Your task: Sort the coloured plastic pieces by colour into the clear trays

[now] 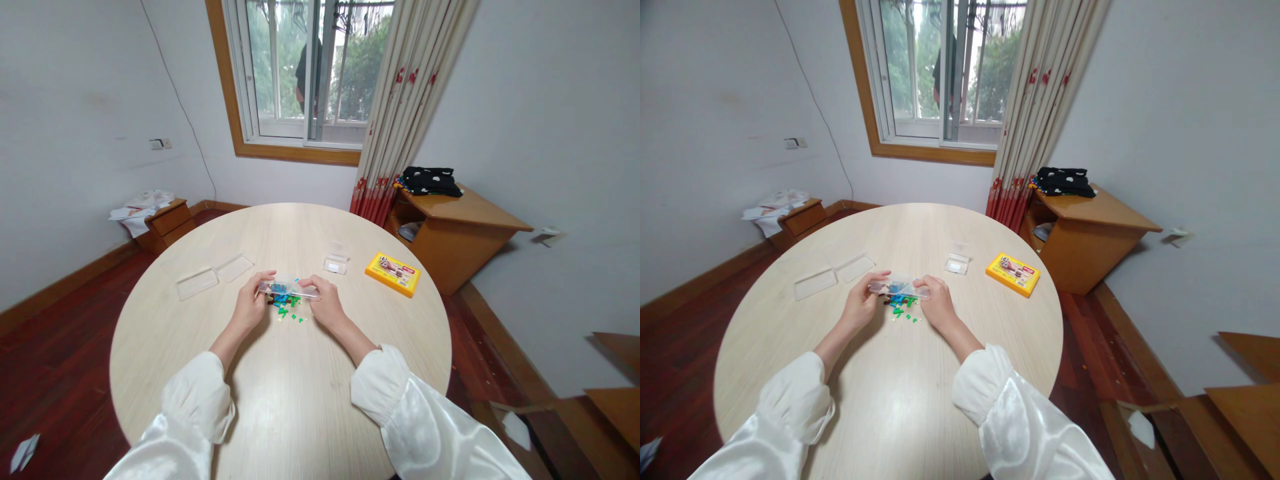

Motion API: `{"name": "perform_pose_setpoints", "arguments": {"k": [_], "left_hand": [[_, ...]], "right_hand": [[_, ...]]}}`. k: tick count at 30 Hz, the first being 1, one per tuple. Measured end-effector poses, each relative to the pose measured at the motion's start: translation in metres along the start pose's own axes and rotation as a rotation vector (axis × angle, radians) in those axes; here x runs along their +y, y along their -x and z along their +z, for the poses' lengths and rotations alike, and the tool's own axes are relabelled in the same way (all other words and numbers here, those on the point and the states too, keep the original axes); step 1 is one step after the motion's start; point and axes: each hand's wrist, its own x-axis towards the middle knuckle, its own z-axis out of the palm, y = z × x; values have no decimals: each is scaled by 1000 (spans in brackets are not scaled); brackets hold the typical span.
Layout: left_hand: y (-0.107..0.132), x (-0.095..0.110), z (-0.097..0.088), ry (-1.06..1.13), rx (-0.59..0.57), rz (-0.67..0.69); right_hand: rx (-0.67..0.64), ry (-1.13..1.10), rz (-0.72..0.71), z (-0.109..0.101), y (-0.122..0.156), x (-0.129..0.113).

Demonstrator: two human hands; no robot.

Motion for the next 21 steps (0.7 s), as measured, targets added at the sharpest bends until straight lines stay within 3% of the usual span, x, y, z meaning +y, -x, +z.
{"name": "perform_pose_setpoints", "arguments": {"k": [8,15,21], "left_hand": [[1,-1,0,-15,17,40],[-3,7,0,51,93,-21],[-6,11,-2,236,180,-172]], "right_hand": [[16,-1,-83,0,-1,-6],[123,-27,-116,-2,-1,-11],[208,-48,-43,-1,-4,-14]]}}
